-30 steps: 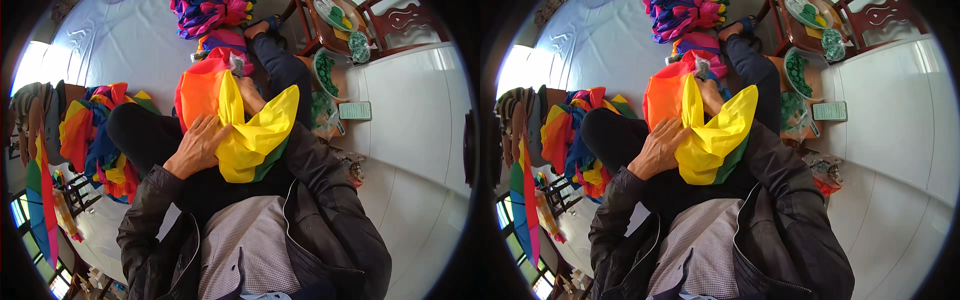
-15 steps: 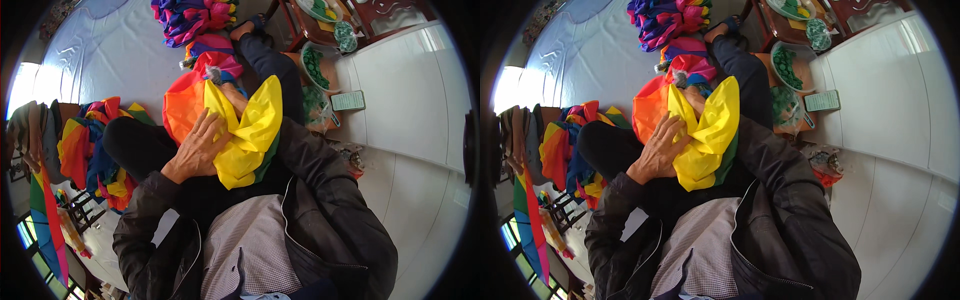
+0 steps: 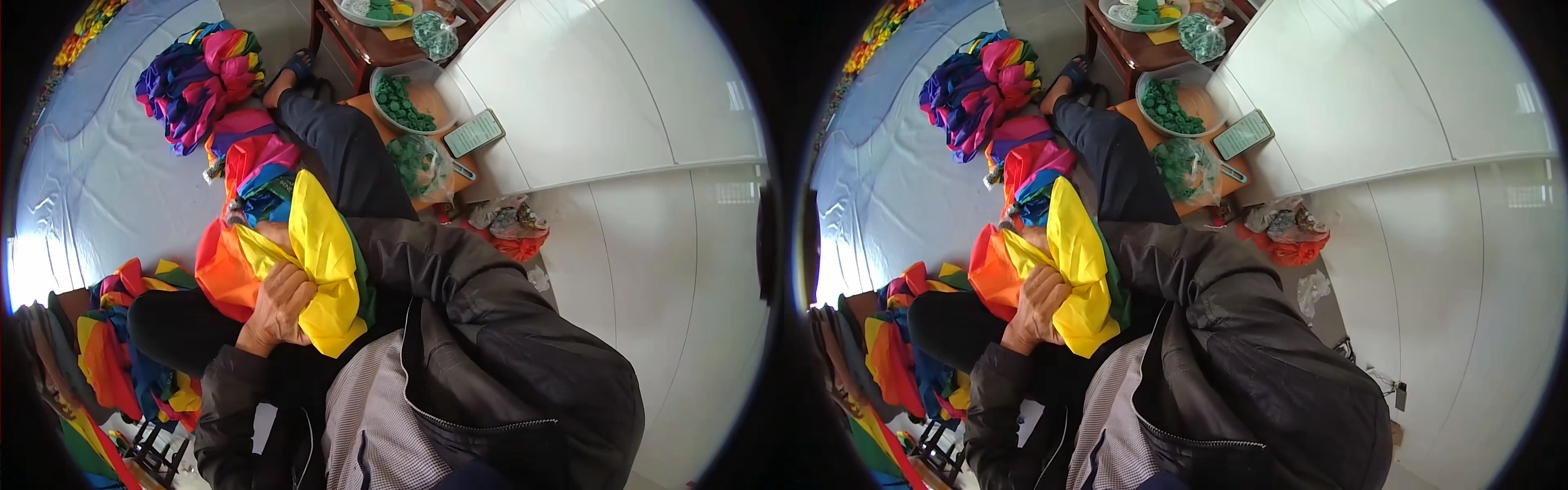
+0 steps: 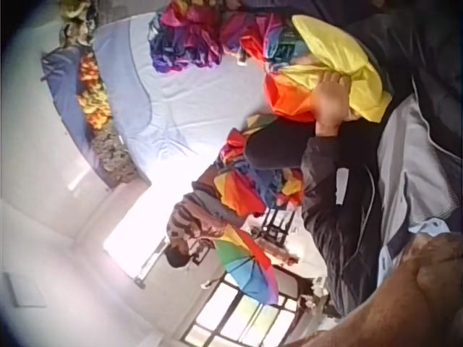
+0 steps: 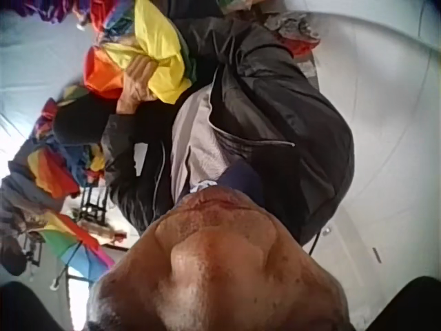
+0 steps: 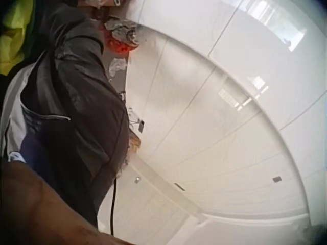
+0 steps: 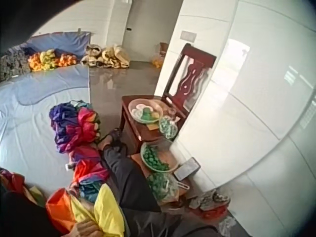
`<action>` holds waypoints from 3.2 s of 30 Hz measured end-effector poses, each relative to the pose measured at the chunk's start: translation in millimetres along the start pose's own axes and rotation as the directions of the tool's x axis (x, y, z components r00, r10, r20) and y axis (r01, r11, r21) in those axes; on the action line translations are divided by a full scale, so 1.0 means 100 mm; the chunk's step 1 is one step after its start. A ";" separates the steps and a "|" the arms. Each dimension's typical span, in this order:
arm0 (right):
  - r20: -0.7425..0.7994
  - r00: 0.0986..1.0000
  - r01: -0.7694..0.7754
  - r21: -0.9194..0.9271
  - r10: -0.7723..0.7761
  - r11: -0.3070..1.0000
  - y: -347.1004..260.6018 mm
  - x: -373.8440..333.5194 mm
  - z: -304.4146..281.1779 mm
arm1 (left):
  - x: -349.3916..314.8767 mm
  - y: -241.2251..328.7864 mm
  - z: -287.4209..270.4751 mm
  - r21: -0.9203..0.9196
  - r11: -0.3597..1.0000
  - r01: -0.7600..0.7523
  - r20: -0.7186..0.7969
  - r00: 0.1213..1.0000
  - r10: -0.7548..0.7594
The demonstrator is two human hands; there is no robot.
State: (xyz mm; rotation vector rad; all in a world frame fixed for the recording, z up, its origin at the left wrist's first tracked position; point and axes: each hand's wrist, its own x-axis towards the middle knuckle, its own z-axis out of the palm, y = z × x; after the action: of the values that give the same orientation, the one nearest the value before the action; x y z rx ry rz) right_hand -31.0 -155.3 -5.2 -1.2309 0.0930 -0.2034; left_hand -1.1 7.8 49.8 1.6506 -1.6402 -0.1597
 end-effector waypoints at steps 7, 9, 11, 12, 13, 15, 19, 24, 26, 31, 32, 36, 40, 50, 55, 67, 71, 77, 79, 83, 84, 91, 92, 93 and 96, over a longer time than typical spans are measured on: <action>0.080 0.986 0.143 0.035 -0.145 0.989 -0.05 -0.14 0.14 | 0.08 -0.02 0.00 -0.085 0.986 0.145 -0.091 0.984 -0.153; 0.098 0.995 0.010 0.003 -0.010 1.000 0.02 0.05 0.02 | 0.01 -0.11 0.03 -0.123 0.973 0.195 -0.122 0.970 -0.210; 0.117 0.956 -0.262 -0.065 0.268 0.963 0.15 0.37 -0.31 | -0.14 -0.29 0.05 -0.343 0.843 0.415 -0.260 0.820 -0.510; 0.106 0.911 -0.389 -0.100 0.398 0.916 0.19 0.53 -0.52 | -0.16 -0.43 0.01 -0.390 0.808 0.441 -0.317 0.760 -0.568; 0.113 0.843 -0.512 -0.129 0.526 0.849 0.22 0.69 -0.64 | -0.21 -0.55 -0.06 -0.429 0.767 0.477 -0.377 0.677 -0.632; 0.052 0.838 -0.517 -0.243 0.543 0.821 0.13 0.91 -0.73 | -0.32 -0.75 -0.22 -0.459 0.751 0.474 -0.484 0.575 -0.659; 0.158 0.987 0.029 -0.270 0.015 0.962 -0.59 0.82 -0.10 | -0.33 -0.70 -0.47 -0.540 0.654 0.531 -0.523 0.397 -0.754; 0.381 0.893 0.444 -0.669 -0.238 0.596 -0.92 0.66 0.15 | -0.05 -0.79 -0.13 -0.539 0.705 0.461 -0.563 0.425 -0.709; 0.323 0.933 0.332 -0.595 -0.161 0.732 -0.91 0.72 0.11 | -0.05 -0.59 -0.26 -0.516 0.684 0.515 -0.528 0.438 -0.728; 0.239 0.964 0.264 -0.813 -0.117 0.519 -0.54 0.96 -0.03 | 0.11 -0.19 -0.43 -0.565 0.683 0.462 -0.476 0.494 -0.728; 0.334 0.942 0.281 -0.781 -0.008 0.558 -0.22 0.96 -0.12 | 0.15 -0.17 -0.44 -0.567 0.684 0.458 -0.472 0.499 -0.726; 0.431 0.881 0.062 -0.515 0.196 0.855 0.40 0.66 -0.04 | 0.15 -0.10 -0.45 -0.604 0.714 0.353 -0.529 0.493 -0.691; 0.372 0.907 0.092 -0.631 0.197 0.770 0.42 0.60 0.00 | 0.07 -0.08 -0.45 -0.692 0.669 0.270 -0.485 0.513 -0.709; 0.229 0.882 0.443 -0.705 -0.412 0.554 -0.76 0.73 0.24 | 0.00 -0.15 -0.46 -0.612 0.667 0.424 -0.512 0.431 -0.743; 0.435 0.782 0.624 -0.566 -0.447 0.540 -1.12 0.46 0.58 | 0.02 -0.22 -0.41 -0.603 0.676 0.424 -0.545 0.400 -0.737; 0.341 0.869 0.491 -0.509 -0.358 0.707 -0.88 0.44 0.51 | 0.04 -0.28 -0.35 -0.496 0.720 0.484 -0.562 0.453 -0.692; 0.440 0.847 0.522 -0.580 -0.298 0.626 -1.03 0.49 0.49 | 0.03 -0.40 -0.31 -0.173 0.869 0.463 -0.722 0.541 -0.432; 0.607 0.756 0.645 -0.627 -0.246 0.437 -1.22 0.57 0.47 | 0.07 -0.41 -0.29 -0.196 0.872 0.450 -0.717 0.540 -0.440; 0.644 0.730 0.674 -0.620 -0.230 0.401 -1.25 0.58 0.45 | 0.07 -0.41 -0.27 -0.189 0.853 0.487 -0.701 0.541 -0.464; 0.716 0.681 0.720 -0.614 -0.156 0.324 -1.29 0.61 0.36 | 0.09 -0.42 -0.23 -0.125 0.861 0.493 -0.711 0.561 -0.424; 0.746 0.650 0.748 -0.596 -0.145 0.291 -1.29 0.63 0.34 | 0.09 -0.42 -0.23 -0.128 0.860 0.493 -0.713 0.557 -0.425; 0.817 0.575 0.813 -0.563 -0.052 0.149 -1.22 0.63 0.27 | 0.10 -0.42 -0.18 -0.052 0.843 0.535 -0.674 0.604 -0.425; 0.821 0.570 0.816 -0.563 -0.027 0.128 -1.23 0.63 0.26 | 0.10 -0.42 -0.17 -0.054 0.842 0.537 -0.676 0.601 -0.427; 0.824 0.566 0.820 -0.563 -0.001 0.108 -1.23 0.63 0.26 | 0.10 -0.42 -0.16 -0.051 0.838 0.543 -0.669 0.604 -0.432; 0.828 0.560 0.825 -0.561 0.034 0.064 -1.22 0.61 0.24 | 0.09 -0.42 -0.12 -0.049 0.830 0.555 -0.657 0.609 -0.445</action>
State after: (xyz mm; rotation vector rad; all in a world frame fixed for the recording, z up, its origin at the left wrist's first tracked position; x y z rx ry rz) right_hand 20.7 -184.1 119.8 -2.6099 -1.0843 -0.2369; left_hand 40.8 -0.8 37.2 1.9684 -0.6411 0.2609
